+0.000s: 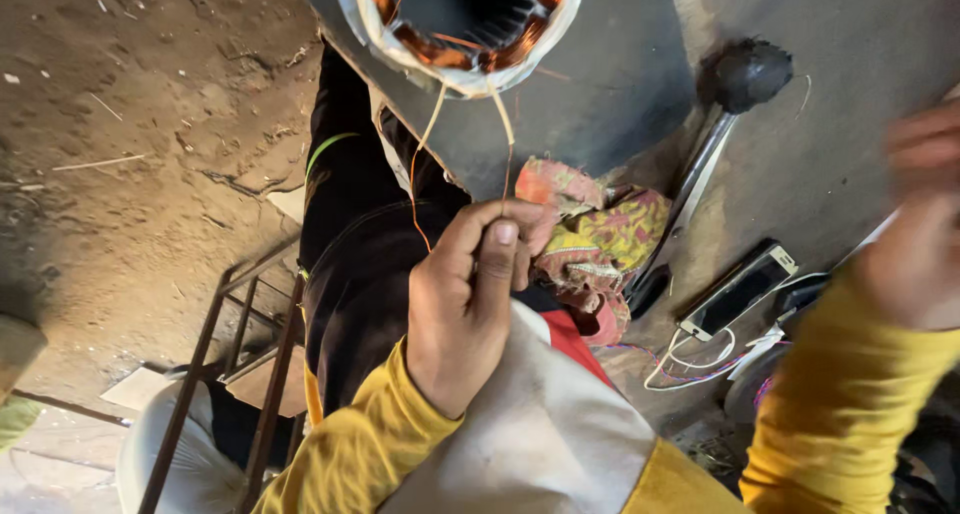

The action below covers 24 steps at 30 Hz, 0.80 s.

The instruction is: The person works on a motor stator, using a metal tool to strip the insulation from copper wires. They then use a pair of scissors to cut the wire and continue to manipulate the stator and wires by hand.

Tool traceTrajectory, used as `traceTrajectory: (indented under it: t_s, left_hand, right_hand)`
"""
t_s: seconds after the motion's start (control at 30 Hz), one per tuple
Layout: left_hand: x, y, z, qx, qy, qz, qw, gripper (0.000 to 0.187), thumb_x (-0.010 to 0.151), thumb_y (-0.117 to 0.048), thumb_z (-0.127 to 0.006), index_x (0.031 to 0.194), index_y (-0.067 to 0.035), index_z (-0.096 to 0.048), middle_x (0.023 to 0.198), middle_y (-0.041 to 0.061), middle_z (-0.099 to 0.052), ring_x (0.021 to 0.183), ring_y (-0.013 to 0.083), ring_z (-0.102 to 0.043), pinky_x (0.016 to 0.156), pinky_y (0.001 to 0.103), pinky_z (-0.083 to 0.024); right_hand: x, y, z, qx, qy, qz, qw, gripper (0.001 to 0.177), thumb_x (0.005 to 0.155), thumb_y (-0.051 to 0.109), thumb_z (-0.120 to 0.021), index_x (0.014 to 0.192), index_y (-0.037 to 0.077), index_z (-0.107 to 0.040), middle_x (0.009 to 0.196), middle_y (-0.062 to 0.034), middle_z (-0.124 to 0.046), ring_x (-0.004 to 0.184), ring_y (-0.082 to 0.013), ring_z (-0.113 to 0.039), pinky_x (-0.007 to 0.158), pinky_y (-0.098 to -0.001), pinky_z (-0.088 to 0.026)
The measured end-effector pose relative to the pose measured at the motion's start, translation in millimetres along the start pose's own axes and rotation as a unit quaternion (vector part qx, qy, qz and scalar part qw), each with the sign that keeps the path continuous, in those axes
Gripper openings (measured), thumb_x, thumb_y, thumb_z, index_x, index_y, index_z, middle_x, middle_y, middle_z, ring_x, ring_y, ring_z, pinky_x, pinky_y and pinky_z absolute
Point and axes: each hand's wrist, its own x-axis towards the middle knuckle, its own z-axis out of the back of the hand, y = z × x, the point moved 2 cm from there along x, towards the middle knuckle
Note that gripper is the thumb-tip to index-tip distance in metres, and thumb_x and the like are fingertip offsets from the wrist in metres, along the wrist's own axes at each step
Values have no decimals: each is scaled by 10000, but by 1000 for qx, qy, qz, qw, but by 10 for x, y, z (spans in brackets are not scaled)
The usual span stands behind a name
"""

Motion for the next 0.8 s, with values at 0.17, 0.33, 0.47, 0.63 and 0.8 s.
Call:
traceTrajectory:
  t_s: [0.17,0.33,0.47,0.63,0.8]
  left_hand:
    - [-49,-11,-14,-2,9,34,999,228,1109,-147,-510,1222,-18,-661,769,24,-536,689,59,-454,630,214,-440]
    - [-77,-58,-5,34,-2,-42,999,220,1127,-147,-504,1237,-14,-639,1061,54,-740,913,67,-656,830,214,-548]
    - [-63,-57,14,45,-10,-46,998,221,1129,-151,-507,1240,-25,-650,1070,56,-752,915,65,-665,830,216,-552]
    - [-73,-8,35,27,-1,-49,998,218,1134,-144,-506,1251,-19,-641,1089,50,-741,926,58,-646,840,214,-541]
    - [-77,93,14,-83,-2,10,997,214,1116,-124,-522,1292,-3,-508,913,15,-603,816,47,-514,759,210,-476]
  right_hand:
    - [-153,383,-623,65,86,58,992,308,906,-82,-736,1190,36,-759,891,-51,-729,762,-203,-601,766,-369,-486]
    - [-142,584,-864,81,89,114,986,396,910,-54,-779,1277,90,-741,1007,-95,-659,931,-264,-622,831,-352,-514]
    - [-128,578,-869,70,84,116,987,390,832,-57,-790,1201,61,-748,982,-119,-653,895,-290,-623,838,-398,-519]
    - [-237,470,-762,59,58,61,995,326,944,-58,-810,1232,83,-750,1049,-107,-667,927,-262,-633,836,-359,-508]
    - [-244,497,-845,114,73,69,988,319,929,-68,-781,1215,66,-740,1031,-96,-674,942,-246,-639,831,-350,-515]
